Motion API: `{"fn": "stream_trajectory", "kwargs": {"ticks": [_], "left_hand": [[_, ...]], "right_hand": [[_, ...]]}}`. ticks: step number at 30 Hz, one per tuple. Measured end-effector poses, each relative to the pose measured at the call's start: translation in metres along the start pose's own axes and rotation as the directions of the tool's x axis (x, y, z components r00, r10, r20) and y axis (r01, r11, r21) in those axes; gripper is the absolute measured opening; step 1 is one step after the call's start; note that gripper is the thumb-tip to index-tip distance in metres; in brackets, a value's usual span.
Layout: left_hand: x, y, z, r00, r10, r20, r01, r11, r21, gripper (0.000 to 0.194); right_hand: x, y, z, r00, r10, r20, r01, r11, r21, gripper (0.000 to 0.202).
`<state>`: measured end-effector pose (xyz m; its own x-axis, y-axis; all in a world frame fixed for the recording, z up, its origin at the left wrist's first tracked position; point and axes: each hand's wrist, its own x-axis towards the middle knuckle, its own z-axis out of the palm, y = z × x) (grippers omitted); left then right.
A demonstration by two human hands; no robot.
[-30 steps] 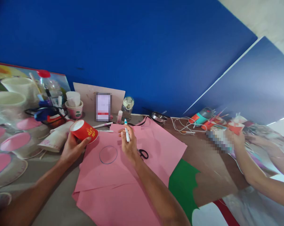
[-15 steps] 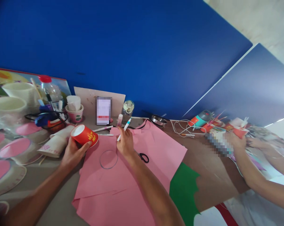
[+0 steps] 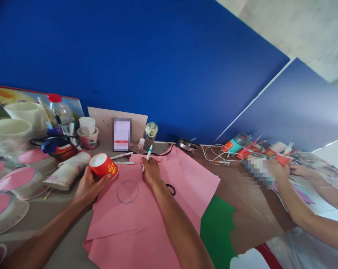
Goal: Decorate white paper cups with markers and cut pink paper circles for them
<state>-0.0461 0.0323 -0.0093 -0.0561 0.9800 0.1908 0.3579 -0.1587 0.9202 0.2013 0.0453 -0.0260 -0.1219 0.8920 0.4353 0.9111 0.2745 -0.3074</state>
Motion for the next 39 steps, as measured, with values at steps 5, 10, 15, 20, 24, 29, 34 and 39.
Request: {"fn": "stream_trajectory", "kwargs": {"ticks": [5, 10, 15, 20, 24, 29, 34, 39], "left_hand": [[0.001, 0.003, -0.001, 1.0, -0.022, -0.011, 0.022, 0.997, 0.08, 0.056], [0.0, -0.001, 0.002, 0.998, 0.041, -0.044, -0.033, 0.985, 0.171, 0.063], [0.004, -0.009, 0.0, 0.986, 0.153, -0.061, -0.139, 0.972, 0.19, 0.063], [-0.002, 0.001, -0.005, 0.875, 0.46, -0.15, -0.394, 0.857, 0.331, 0.071], [-0.021, 0.015, -0.003, 0.758, 0.633, -0.155, -0.561, 0.755, 0.34, 0.068], [-0.033, 0.024, 0.004, 0.91, 0.369, 0.188, -0.365, 0.929, -0.056, 0.025], [-0.029, 0.029, 0.009, 0.871, 0.011, 0.49, 0.244, 0.858, -0.453, 0.033], [-0.03, 0.036, 0.008, 0.796, 0.014, 0.605, 0.455, 0.645, -0.614, 0.03]], "right_hand": [[-0.001, -0.002, -0.007, 0.993, -0.005, -0.119, 0.016, 0.996, 0.089, 0.043], [-0.005, -0.015, -0.011, 0.981, -0.053, -0.189, 0.09, 0.978, 0.19, 0.039], [-0.01, -0.022, -0.013, 0.974, -0.085, -0.21, 0.138, 0.957, 0.254, 0.038], [-0.013, -0.027, -0.019, 0.97, -0.069, -0.233, 0.136, 0.948, 0.287, 0.03], [-0.013, -0.039, -0.025, 0.966, 0.04, -0.255, 0.068, 0.913, 0.401, 0.025], [-0.017, -0.068, -0.034, 0.952, 0.13, -0.278, 0.073, 0.784, 0.617, 0.018], [-0.029, -0.098, -0.041, 0.96, 0.003, -0.28, 0.185, 0.744, 0.642, 0.018], [-0.035, -0.109, -0.044, 0.97, -0.068, -0.235, 0.206, 0.743, 0.636, 0.018]]}}
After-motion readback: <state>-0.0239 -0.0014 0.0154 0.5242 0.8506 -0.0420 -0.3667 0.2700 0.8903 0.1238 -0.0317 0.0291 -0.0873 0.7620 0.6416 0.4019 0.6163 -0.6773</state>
